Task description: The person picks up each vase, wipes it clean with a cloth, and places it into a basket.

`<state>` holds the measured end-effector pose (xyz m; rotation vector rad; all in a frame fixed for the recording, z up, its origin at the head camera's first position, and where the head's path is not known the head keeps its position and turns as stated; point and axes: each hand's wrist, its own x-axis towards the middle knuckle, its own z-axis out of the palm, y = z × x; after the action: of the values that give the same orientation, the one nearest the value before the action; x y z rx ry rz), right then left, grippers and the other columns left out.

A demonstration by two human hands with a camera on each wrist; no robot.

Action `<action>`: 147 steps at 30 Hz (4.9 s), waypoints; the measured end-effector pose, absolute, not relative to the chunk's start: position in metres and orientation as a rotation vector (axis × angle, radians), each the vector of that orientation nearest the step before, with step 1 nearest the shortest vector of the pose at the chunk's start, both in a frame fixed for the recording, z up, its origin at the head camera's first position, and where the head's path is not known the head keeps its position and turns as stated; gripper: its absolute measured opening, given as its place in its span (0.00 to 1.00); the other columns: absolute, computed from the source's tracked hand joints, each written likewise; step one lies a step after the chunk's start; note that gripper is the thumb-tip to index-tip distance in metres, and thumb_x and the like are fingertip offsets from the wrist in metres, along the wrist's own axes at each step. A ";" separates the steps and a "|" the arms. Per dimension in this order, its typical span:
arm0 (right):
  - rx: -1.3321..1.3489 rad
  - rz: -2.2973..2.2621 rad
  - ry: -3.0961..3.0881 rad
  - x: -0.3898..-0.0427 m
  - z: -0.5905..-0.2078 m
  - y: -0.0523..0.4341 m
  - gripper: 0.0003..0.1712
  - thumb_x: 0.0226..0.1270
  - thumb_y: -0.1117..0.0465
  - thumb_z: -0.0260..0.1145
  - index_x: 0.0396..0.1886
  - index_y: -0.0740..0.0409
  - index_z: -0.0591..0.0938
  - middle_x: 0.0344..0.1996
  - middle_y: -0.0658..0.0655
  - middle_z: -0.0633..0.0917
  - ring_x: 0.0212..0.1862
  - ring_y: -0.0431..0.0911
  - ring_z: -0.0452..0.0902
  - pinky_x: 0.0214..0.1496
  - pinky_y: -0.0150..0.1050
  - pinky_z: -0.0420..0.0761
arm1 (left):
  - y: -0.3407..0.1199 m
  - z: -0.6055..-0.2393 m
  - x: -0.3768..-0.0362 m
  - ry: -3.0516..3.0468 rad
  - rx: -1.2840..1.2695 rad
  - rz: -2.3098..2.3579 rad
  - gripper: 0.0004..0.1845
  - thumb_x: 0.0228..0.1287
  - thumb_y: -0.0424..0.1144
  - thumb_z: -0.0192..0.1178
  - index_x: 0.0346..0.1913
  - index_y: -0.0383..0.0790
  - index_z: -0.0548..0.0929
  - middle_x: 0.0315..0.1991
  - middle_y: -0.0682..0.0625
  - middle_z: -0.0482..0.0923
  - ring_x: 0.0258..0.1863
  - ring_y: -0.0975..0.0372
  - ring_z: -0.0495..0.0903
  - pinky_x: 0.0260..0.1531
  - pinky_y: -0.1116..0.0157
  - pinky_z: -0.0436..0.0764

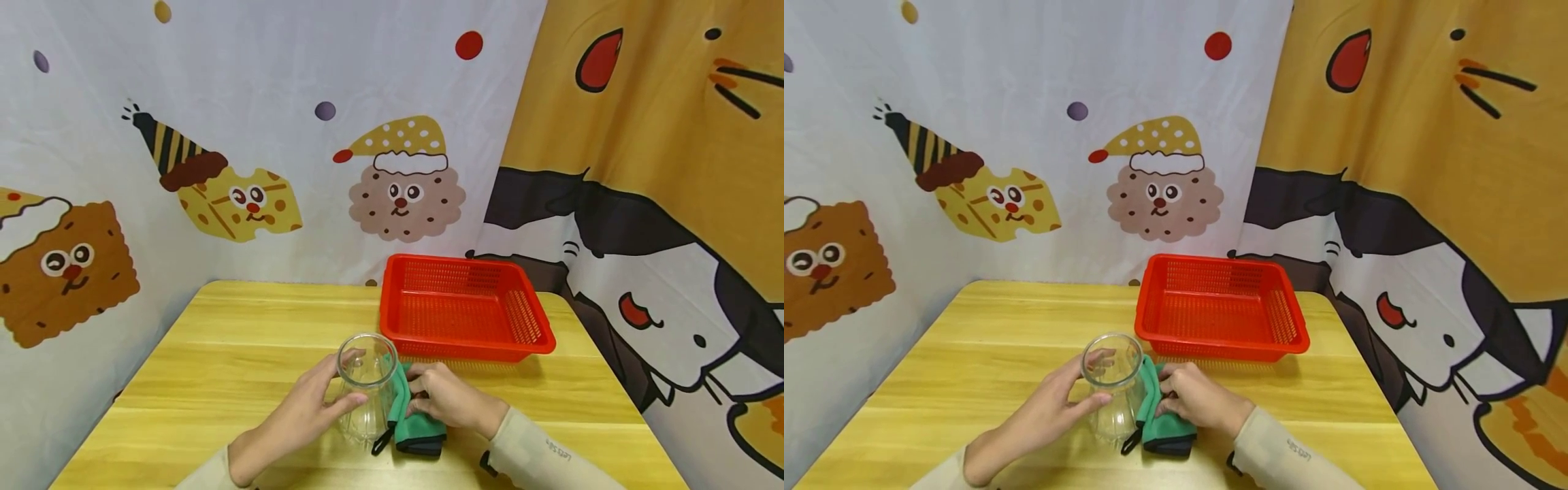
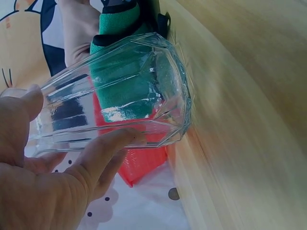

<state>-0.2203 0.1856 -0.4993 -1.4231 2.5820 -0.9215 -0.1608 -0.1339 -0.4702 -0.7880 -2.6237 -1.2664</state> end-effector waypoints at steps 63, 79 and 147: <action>-1.067 -1.238 2.595 -0.212 -0.509 0.179 0.09 0.73 0.61 0.85 0.49 0.45 0.99 0.52 0.52 0.96 0.47 0.31 0.91 0.49 0.29 0.96 | -0.134 -0.477 -0.161 -2.566 -0.838 -1.376 0.47 0.67 0.46 0.86 0.86 0.47 0.75 0.77 0.34 0.83 0.73 0.31 0.85 0.43 0.73 0.95; -1.084 -1.249 2.631 -0.211 -0.504 0.179 0.09 0.72 0.62 0.86 0.47 0.46 0.98 0.53 0.53 0.96 0.46 0.31 0.90 0.49 0.30 0.95 | -0.134 -0.478 -0.163 -2.588 -0.820 -1.373 0.49 0.66 0.45 0.87 0.86 0.45 0.75 0.78 0.36 0.83 0.74 0.34 0.85 0.48 0.69 0.97; -1.174 -1.381 2.620 -0.207 -0.482 0.174 0.12 0.72 0.66 0.85 0.51 0.48 0.99 0.54 0.49 0.96 0.55 0.42 0.95 0.57 0.37 0.99 | -0.130 -0.479 -0.159 -2.666 -0.725 -1.268 0.49 0.68 0.48 0.86 0.88 0.51 0.74 0.82 0.41 0.82 0.77 0.39 0.85 0.65 0.43 0.96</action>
<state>-0.2071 0.1737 -0.4815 -1.1741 2.6205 -1.3814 -0.1594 -0.1304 -0.4788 -0.7252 -2.6657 -1.2682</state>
